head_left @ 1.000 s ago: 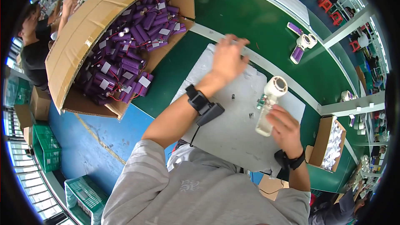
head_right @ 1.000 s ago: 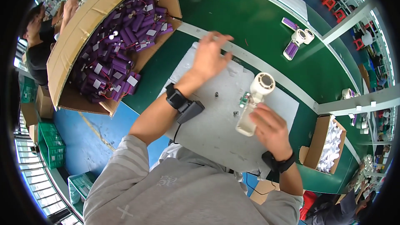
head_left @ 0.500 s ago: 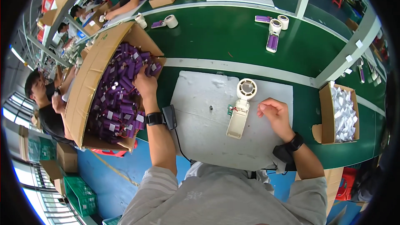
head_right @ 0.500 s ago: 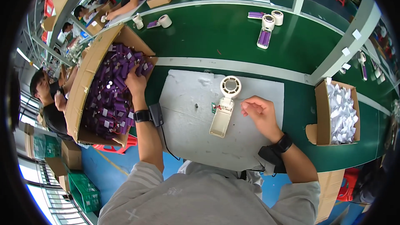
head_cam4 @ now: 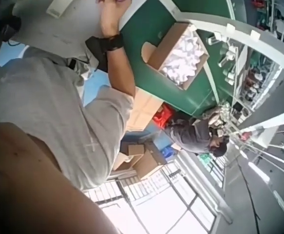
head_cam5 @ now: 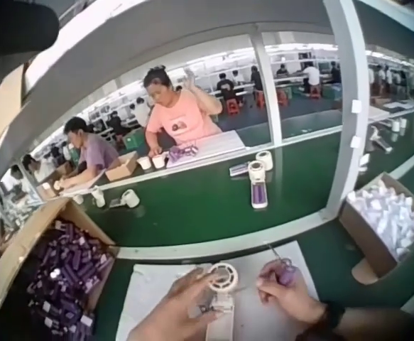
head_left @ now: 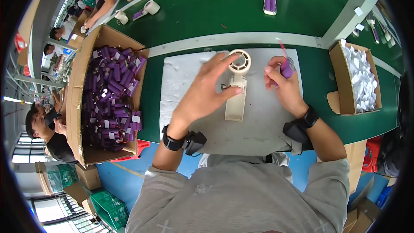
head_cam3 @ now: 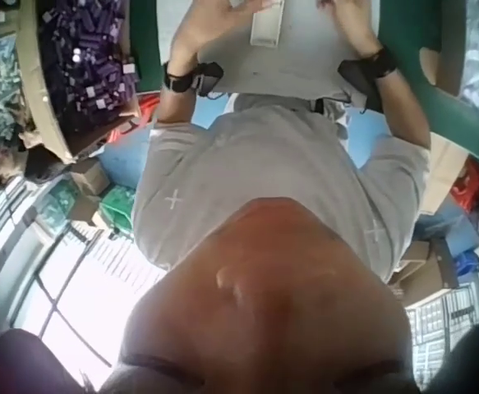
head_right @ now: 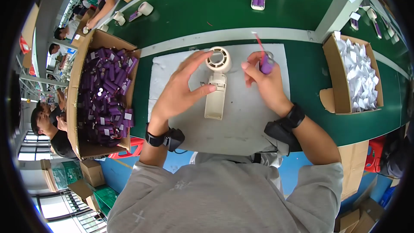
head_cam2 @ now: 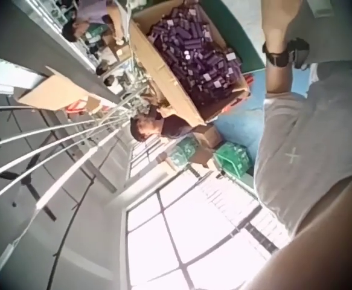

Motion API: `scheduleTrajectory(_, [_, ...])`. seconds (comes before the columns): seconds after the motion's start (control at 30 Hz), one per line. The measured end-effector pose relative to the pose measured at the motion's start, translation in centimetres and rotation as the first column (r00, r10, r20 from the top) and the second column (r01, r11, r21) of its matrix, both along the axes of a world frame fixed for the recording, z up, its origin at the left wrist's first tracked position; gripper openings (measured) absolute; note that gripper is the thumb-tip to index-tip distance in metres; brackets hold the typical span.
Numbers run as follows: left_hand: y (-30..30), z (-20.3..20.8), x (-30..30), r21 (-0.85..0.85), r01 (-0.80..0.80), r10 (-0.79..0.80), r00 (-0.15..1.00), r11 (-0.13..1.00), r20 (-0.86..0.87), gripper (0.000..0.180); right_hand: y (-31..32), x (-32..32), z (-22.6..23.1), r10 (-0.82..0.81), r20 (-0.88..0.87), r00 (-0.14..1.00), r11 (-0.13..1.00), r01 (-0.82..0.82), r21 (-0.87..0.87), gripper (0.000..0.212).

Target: Assemble small electronic components by fitting circuit boards and batteries into plastic housings on a production line.

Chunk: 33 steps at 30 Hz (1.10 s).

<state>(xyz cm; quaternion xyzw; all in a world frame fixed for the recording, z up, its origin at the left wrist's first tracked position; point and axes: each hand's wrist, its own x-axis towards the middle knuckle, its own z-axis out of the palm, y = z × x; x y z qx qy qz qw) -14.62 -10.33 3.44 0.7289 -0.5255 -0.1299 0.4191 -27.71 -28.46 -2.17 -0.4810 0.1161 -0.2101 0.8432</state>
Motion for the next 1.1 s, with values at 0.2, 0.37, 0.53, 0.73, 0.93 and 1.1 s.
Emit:
scheduleTrajectory(0.2, [-0.4, -1.8, 1.9, 0.281, 0.143, -0.056, 0.953, 0.949, -0.296, 0.081, -0.6, -0.4, -0.8, 0.018, -0.162, 0.987, 0.926, -0.077, -0.369, 0.021])
scheduleTrajectory(0.37, [-3.0, -3.1, 0.6, 0.212, 0.157, -0.072, 0.93, 0.965, -0.361, 0.083, -0.5, -0.8, -1.2, -0.08, -0.182, 0.98, 0.846, -0.029, -0.533, 0.022])
scheduleTrajectory(0.53, [-3.6, -5.0, 0.3, 0.099, 0.155, -0.111, 0.929, 0.983, -0.353, 0.077, -0.2, 0.1, -0.8, -0.115, 0.08, 0.99, 0.515, 0.128, -0.848, 0.028])
scheduleTrajectory(0.73, [-2.7, -5.9, 1.2, 0.028, 0.209, -0.17, 0.857, 0.977, -0.486, 0.055, 0.5, 0.3, -1.1, -0.141, 0.075, 0.987, 0.217, 0.104, -0.971, 0.028])
scheduleTrajectory(0.93, [-2.5, -5.8, 1.3, 0.1, 0.177, -0.065, 0.738, 0.979, -0.672, 0.042, 1.1, 0.1, -0.7, -0.145, -0.016, 0.989, 0.298, 0.028, -0.954, 0.026])
scheduleTrajectory(1.1, [-2.4, -5.8, 1.3, 0.048, 0.149, -0.071, 0.704, 0.988, -0.706, 0.036, 1.3, 0.0, -0.4, -0.126, -0.049, 0.991, 0.312, -0.007, -0.95, 0.025])
